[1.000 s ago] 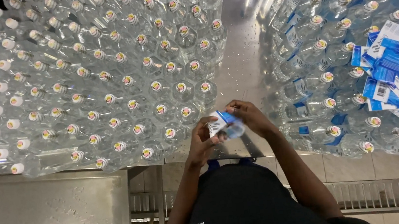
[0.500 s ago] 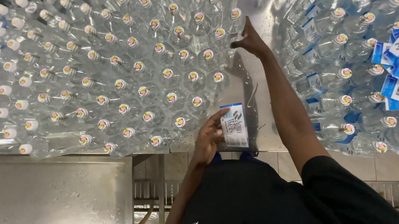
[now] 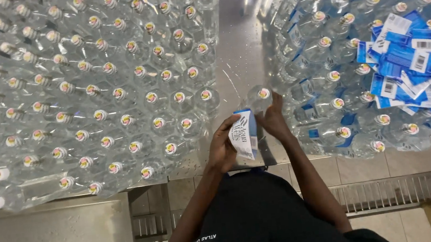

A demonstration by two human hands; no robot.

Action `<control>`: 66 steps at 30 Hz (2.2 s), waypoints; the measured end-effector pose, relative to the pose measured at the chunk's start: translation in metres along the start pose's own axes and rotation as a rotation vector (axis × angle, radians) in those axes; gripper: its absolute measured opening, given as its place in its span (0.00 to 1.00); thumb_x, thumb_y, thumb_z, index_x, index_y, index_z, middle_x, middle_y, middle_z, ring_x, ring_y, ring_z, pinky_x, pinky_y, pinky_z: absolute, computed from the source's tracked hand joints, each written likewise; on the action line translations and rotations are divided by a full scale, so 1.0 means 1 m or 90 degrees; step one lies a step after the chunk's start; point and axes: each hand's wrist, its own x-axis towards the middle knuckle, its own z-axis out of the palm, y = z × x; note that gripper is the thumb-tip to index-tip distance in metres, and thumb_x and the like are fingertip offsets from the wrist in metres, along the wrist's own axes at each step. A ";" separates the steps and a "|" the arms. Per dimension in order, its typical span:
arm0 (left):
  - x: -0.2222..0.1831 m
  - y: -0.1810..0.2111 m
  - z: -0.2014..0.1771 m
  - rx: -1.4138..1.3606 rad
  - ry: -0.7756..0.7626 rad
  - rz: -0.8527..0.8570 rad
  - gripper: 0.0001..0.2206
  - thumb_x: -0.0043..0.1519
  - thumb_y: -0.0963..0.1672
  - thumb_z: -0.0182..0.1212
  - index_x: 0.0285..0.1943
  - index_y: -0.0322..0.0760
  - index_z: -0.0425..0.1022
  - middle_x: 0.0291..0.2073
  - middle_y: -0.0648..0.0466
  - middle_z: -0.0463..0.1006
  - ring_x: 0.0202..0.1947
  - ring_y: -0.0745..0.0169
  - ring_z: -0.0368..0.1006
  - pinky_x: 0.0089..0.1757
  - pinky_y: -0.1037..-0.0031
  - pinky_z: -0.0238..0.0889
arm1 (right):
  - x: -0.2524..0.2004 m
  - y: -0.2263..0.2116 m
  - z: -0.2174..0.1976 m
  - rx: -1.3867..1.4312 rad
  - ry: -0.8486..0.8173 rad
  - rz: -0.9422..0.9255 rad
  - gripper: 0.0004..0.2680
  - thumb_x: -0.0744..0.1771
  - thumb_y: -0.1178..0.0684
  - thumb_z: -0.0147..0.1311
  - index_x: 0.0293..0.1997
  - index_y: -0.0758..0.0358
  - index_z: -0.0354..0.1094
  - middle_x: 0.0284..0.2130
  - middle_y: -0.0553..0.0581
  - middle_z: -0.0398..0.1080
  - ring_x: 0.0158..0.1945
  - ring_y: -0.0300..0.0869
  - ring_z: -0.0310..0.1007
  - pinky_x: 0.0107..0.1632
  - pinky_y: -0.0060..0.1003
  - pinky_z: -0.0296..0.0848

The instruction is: The person repeatedly picks up a water bottle, applies a blue and white label to its neck, and places the bottle back on the table. This process is repeated for multiple bottles in a continuous loop.

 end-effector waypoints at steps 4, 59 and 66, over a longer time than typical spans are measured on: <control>0.013 -0.008 0.018 -0.112 -0.012 -0.100 0.25 0.67 0.44 0.49 0.74 0.31 0.74 0.53 0.39 0.86 0.43 0.57 0.87 0.42 0.66 0.79 | -0.051 -0.010 -0.033 -0.150 0.115 -0.046 0.32 0.66 0.55 0.69 0.79 0.66 0.53 0.61 0.71 0.59 0.69 0.67 0.58 0.79 0.63 0.41; 0.058 -0.019 0.088 0.727 -0.127 0.174 0.28 0.78 0.47 0.43 0.87 0.35 0.49 0.81 0.36 0.57 0.82 0.31 0.48 0.75 0.42 0.38 | -0.039 -0.045 -0.064 0.100 0.164 -0.117 0.15 0.74 0.55 0.52 0.72 0.63 0.66 0.64 0.67 0.70 0.70 0.64 0.67 0.69 0.61 0.67; 0.057 -0.030 0.076 0.732 -0.081 0.197 0.22 0.79 0.50 0.47 0.81 0.45 0.64 0.80 0.45 0.54 0.83 0.36 0.48 0.75 0.43 0.41 | -0.038 -0.029 -0.056 0.019 0.219 -0.113 0.14 0.71 0.64 0.54 0.66 0.62 0.71 0.58 0.64 0.74 0.64 0.62 0.75 0.63 0.58 0.74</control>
